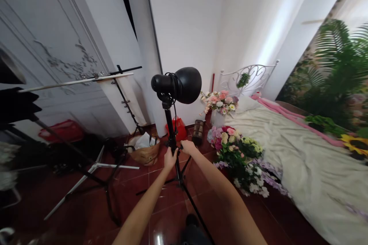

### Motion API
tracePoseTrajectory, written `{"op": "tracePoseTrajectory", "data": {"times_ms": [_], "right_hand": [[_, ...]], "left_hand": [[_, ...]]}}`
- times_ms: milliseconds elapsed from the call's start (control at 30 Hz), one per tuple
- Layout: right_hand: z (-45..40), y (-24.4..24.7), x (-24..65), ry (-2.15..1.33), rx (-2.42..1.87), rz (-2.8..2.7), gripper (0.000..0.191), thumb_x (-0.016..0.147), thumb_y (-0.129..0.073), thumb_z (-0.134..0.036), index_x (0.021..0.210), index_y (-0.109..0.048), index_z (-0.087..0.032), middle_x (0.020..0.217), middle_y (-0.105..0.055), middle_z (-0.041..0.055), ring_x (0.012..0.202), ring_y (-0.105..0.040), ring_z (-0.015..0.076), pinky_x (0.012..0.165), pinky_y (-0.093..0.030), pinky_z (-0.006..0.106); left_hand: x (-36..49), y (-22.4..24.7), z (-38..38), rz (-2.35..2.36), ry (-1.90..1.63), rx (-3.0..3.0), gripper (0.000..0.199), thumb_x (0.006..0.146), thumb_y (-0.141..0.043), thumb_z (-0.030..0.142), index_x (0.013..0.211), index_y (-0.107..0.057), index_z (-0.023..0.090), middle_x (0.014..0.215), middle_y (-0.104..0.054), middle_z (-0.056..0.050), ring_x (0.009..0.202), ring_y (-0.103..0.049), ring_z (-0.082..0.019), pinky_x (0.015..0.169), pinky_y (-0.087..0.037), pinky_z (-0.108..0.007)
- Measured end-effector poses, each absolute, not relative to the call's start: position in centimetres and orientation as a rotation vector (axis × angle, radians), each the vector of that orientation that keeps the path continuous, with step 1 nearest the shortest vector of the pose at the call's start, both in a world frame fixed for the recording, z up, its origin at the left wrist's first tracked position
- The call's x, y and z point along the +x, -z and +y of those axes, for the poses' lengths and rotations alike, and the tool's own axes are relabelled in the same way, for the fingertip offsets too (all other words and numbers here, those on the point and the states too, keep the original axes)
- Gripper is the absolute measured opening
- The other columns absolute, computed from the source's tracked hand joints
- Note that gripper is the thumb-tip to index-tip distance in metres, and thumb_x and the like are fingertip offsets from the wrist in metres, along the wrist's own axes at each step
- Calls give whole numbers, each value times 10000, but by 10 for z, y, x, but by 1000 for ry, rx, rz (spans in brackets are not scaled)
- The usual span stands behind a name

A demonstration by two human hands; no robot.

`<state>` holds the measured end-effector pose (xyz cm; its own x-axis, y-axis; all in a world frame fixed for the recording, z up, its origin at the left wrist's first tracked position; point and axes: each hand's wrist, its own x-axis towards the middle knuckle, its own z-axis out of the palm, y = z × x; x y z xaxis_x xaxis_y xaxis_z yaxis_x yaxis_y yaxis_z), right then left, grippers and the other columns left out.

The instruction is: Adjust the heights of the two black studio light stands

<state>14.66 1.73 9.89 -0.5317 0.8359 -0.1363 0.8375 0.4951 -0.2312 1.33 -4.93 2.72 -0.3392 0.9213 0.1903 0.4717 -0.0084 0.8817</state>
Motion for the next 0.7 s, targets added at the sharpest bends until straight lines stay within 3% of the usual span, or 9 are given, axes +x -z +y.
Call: {"op": "tracePoseTrajectory", "data": {"times_ms": [67,167,367,533,700], "right_hand": [[26,-99,147,389,1473,2702,265,756,-614,-210,1018,-580,-180,988,-670,113,963,-634,237,777,-469,292],[31,-97,150,343,1438,2705,363,725,-677,-243,1060,-554,-172,1037,-659,137,996,-625,250,795,-470,294],[45,-93,152,313,1361,2717,502,659,-758,-338,1077,-547,-156,1030,-663,155,979,-634,275,782,-486,303],[62,-94,146,319,1280,2731,560,545,-827,-321,1021,-583,-155,996,-676,147,952,-644,288,770,-482,295],[52,-84,145,202,1267,2813,466,645,-758,-275,1042,-558,-136,967,-684,155,949,-645,267,851,-434,305]], "left_hand": [[16,-22,-49,1770,-1368,1440,381,819,-510,478,1087,-546,210,1064,-637,-120,1045,-582,-255,920,-416,-374],[23,-15,-45,1681,-1488,1369,403,842,-480,461,1146,-501,197,1107,-615,-113,1055,-569,-218,922,-421,-346],[32,-9,-41,1661,-1593,1300,395,822,-506,488,1085,-532,194,1091,-607,-104,1050,-562,-206,943,-409,-327],[30,-8,-39,1644,-1581,1296,394,819,-511,494,1073,-535,194,1062,-617,-100,1028,-573,-202,931,-422,-333],[27,-8,-38,1628,-1578,1268,407,801,-535,498,1063,-547,186,1075,-618,-109,1075,-559,-211,947,-416,-335]]}}
